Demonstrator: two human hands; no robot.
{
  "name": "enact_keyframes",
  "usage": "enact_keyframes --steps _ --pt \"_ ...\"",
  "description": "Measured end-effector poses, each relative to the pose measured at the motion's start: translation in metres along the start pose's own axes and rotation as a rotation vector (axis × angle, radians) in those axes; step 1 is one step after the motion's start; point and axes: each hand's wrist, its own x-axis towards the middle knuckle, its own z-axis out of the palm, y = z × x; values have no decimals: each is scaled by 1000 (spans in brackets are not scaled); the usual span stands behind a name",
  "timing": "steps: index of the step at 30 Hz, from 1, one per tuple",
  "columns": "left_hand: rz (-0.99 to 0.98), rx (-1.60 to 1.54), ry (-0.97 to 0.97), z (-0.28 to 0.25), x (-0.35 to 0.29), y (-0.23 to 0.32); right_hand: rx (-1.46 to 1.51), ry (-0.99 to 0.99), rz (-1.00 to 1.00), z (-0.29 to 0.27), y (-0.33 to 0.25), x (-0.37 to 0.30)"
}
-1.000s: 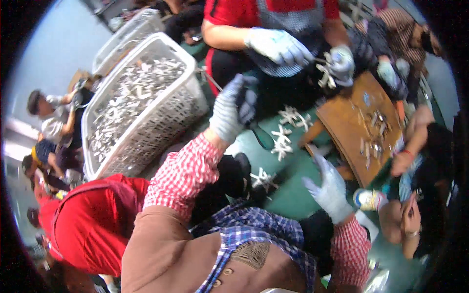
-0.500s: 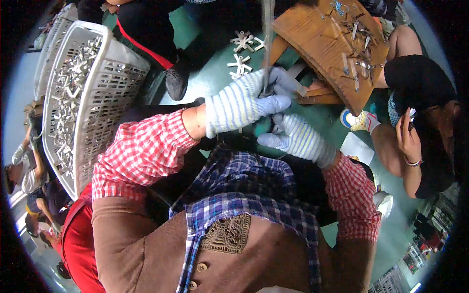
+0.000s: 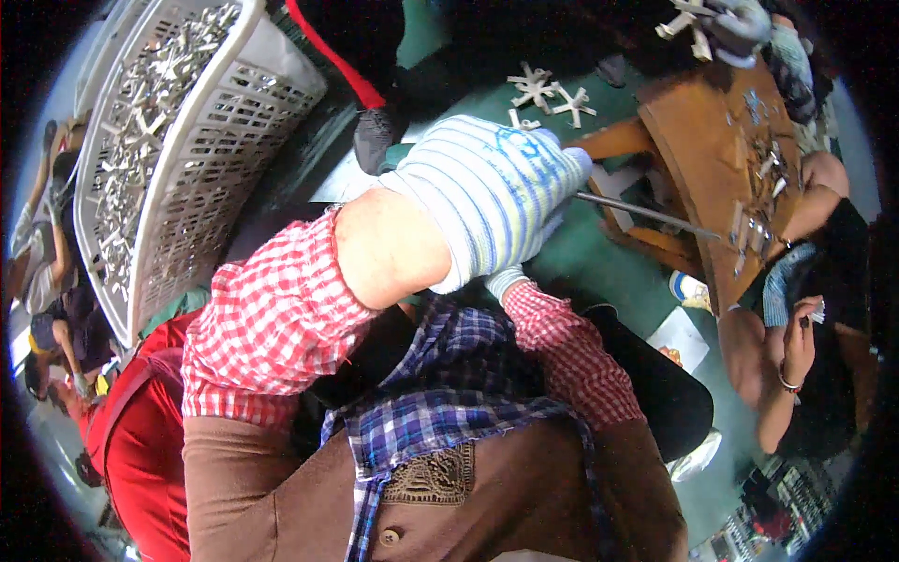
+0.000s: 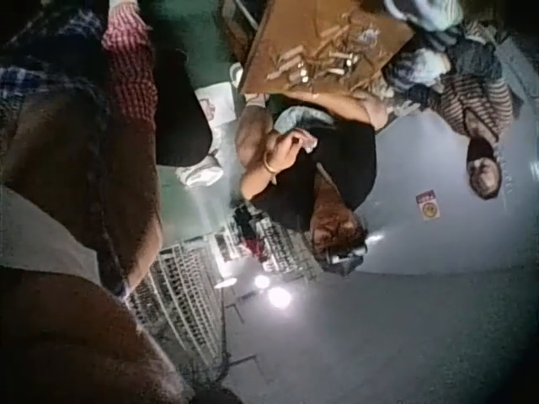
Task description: The recorder uses a screwdriver to attach plastic frame pieces and small metal connectors to a star-shaped base component.
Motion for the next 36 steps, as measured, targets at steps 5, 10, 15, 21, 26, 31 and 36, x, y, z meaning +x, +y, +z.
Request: enact_keyframes --steps 5,10,15,21,26,31,36 --pt "43 14 -39 -11 11 2 333 220 199 65 104 -9" --pt "48 21 47 2 7 -8 -21 -155 375 -7 96 -1" --pt "123 20 123 2 23 9 24 -574 213 -65 100 -4" --pt "151 -42 93 0 30 27 302 -469 -224 -50 17 -24" --pt "92 48 107 1 23 10 168 -542 436 -102 14 17" --pt "130 14 209 -8 43 22 478 -521 512 -95 111 -25" --pt "173 -424 146 1 37 12 1870 244 187 -277 22 -77"
